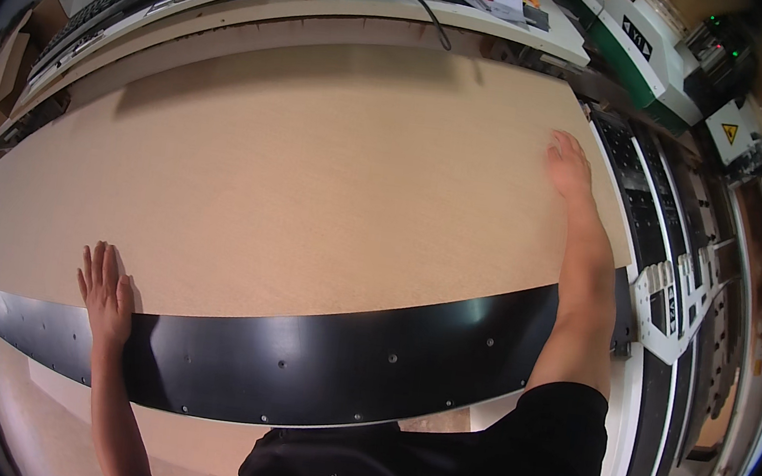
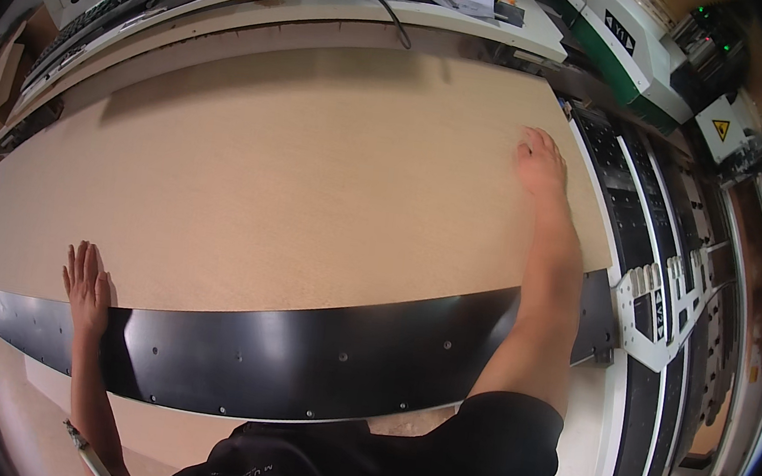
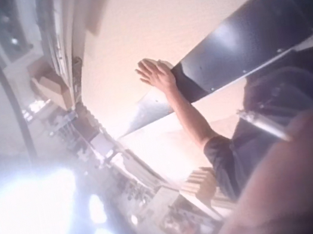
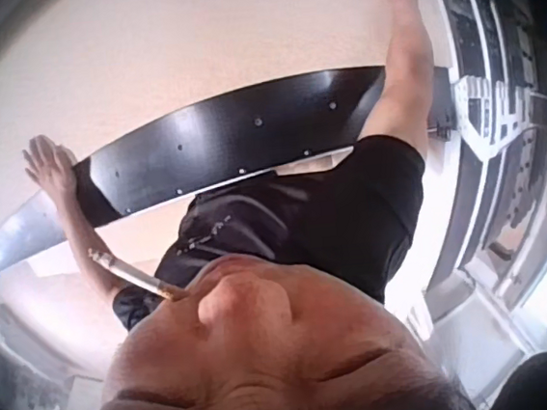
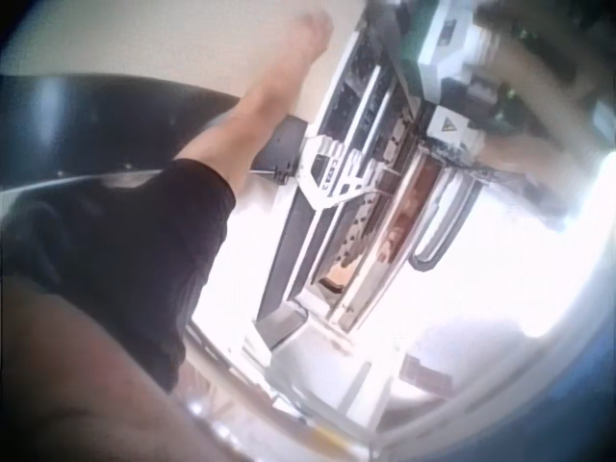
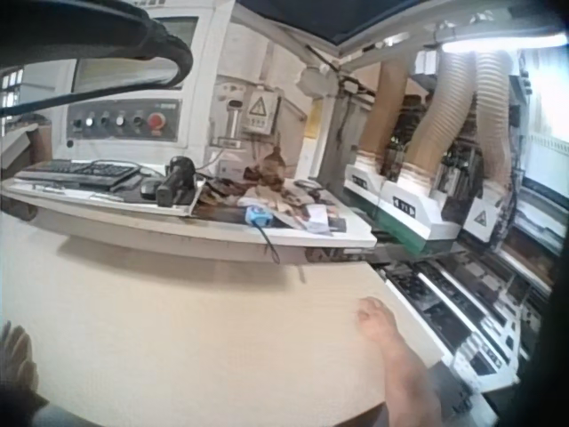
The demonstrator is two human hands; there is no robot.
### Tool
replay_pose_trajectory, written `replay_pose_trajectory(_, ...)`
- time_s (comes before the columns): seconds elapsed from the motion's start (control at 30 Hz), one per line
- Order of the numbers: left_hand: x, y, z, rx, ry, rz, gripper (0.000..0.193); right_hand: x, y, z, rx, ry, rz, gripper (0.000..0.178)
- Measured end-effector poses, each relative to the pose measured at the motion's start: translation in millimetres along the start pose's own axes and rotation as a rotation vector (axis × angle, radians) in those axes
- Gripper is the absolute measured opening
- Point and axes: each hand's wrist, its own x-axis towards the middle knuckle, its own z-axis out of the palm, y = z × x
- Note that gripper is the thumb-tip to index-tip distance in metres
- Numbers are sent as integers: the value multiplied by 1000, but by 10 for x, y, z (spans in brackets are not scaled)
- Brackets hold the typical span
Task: The person places large wood panels onto a CNC cutting machine, aligns them, and uses a handheld tool to guide the cutting process. After cutting, the person removes the panels and stacks them on the floor.
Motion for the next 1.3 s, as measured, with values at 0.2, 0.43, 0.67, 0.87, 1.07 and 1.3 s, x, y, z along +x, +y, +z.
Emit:
replay_pose_trajectory(0.2, 9, 499, -180, -222, 38, 50, 59, 295, 965, 392, 128, 184, -279, 31)
replay_pose_trajectory(0.43, -25, 955, -223, -261, 65, 101, 65, 582, 1174, 536, -140, 73, -14, 35)
replay_pose_trajectory(0.67, -14, 1334, -276, -302, 8, 139, 68, 684, -911, 514, 123, 5, -302, 36)
replay_pose_trajectory(0.87, -24, 1358, -204, -439, 14, 222, 67, 887, -2819, 809, 311, -82, -638, 38)
replay_pose_trajectory(1.07, -35, 1204, -199, -672, 47, 530, 70, 845, -4572, 967, 332, -122, -703, 44)
replay_pose_trajectory(1.3, 5, -104, -158, -482, -2, 437, 87, 793, -6181, 1045, 191, -332, -721, 41)
